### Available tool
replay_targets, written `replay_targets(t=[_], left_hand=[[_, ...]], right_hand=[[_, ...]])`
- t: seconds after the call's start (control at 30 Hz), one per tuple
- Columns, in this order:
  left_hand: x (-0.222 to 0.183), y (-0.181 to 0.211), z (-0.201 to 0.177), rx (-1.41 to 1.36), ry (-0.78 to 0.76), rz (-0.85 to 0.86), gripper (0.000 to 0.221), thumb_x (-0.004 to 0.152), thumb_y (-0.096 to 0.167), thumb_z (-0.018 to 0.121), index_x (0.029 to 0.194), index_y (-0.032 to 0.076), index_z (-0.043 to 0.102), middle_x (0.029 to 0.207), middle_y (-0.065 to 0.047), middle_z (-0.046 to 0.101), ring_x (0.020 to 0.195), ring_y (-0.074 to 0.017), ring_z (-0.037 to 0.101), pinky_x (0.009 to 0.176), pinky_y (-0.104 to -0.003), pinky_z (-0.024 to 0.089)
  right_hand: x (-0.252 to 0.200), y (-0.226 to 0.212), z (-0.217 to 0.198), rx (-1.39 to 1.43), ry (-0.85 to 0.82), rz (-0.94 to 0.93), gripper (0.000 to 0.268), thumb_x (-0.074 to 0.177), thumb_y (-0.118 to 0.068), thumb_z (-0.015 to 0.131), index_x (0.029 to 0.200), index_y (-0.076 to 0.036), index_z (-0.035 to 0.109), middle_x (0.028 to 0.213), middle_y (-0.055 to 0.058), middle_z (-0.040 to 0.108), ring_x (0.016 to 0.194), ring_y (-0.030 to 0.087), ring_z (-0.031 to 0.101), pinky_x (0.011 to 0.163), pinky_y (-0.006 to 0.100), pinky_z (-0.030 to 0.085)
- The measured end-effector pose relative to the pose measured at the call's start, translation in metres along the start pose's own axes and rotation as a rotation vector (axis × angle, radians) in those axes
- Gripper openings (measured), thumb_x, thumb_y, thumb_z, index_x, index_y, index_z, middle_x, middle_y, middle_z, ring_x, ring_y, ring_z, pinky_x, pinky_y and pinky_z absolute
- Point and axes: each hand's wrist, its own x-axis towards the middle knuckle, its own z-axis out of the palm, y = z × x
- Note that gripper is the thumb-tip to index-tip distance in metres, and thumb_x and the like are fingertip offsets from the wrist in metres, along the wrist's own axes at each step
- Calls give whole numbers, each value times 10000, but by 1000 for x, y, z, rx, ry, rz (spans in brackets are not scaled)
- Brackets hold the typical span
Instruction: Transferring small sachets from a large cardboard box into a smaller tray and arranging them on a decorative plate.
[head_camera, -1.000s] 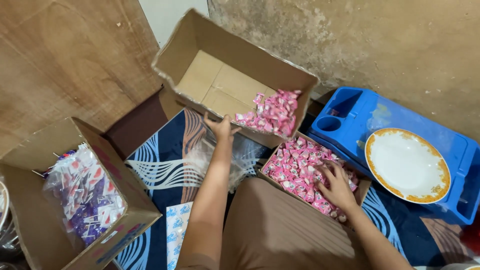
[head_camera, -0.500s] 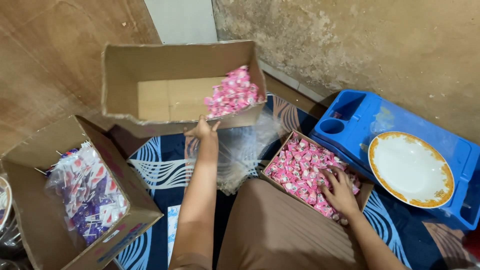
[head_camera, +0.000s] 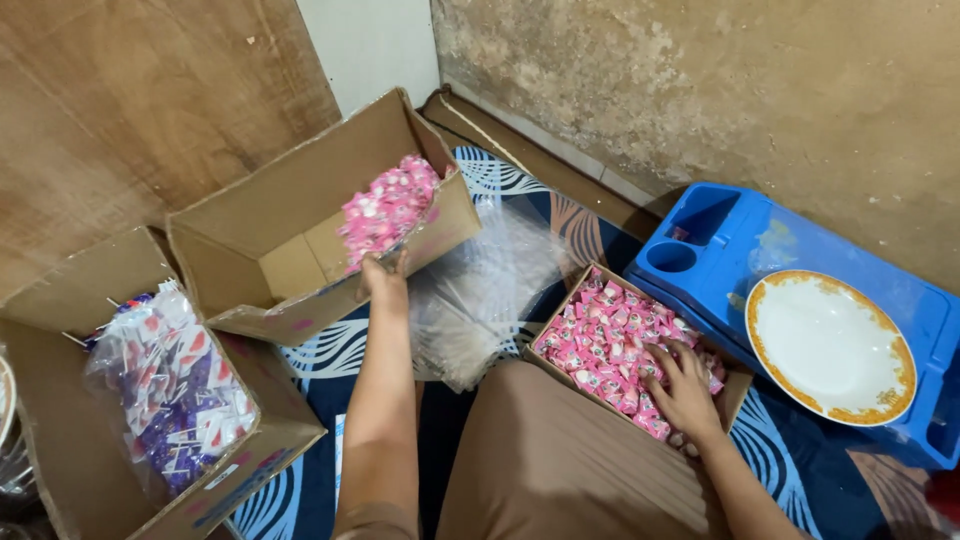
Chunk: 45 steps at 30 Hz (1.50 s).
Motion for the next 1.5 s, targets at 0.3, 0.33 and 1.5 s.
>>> replay_targets(t=[0.3,0.33,1.5], left_hand=[[-11,12,-12,90,-76,2,972,1011,223,604,1587,269,-178,1647,-204,36,1480,-445,275,995,-722,518],[-11,5,-20,107,-88,-14,972,1011,223,604,1587,269,-178,1647,-204,36,1480,-445,275,995,-722,518],[-241,-230,-177,2048,-1553,196,661,990,183,397,1620,336,274,1581,-283,359,1471,-450,346,1231,-531,270]], right_hand=[[-30,-6,-16,-25,59,17,559,972,-501,547,1517,-395,477,1584,76,425,1509,352,346,1226,577,263],[-37,0,-18,-28,72,40,559,972,-501,547,1517,-395,477,1584,76,425,1509,352,346,1226,577,263],[-131,121,-42,89,-46,840,597,917,-374,595,1494,-225,548,1097,179,786,1126,418,702,984,535,571]])
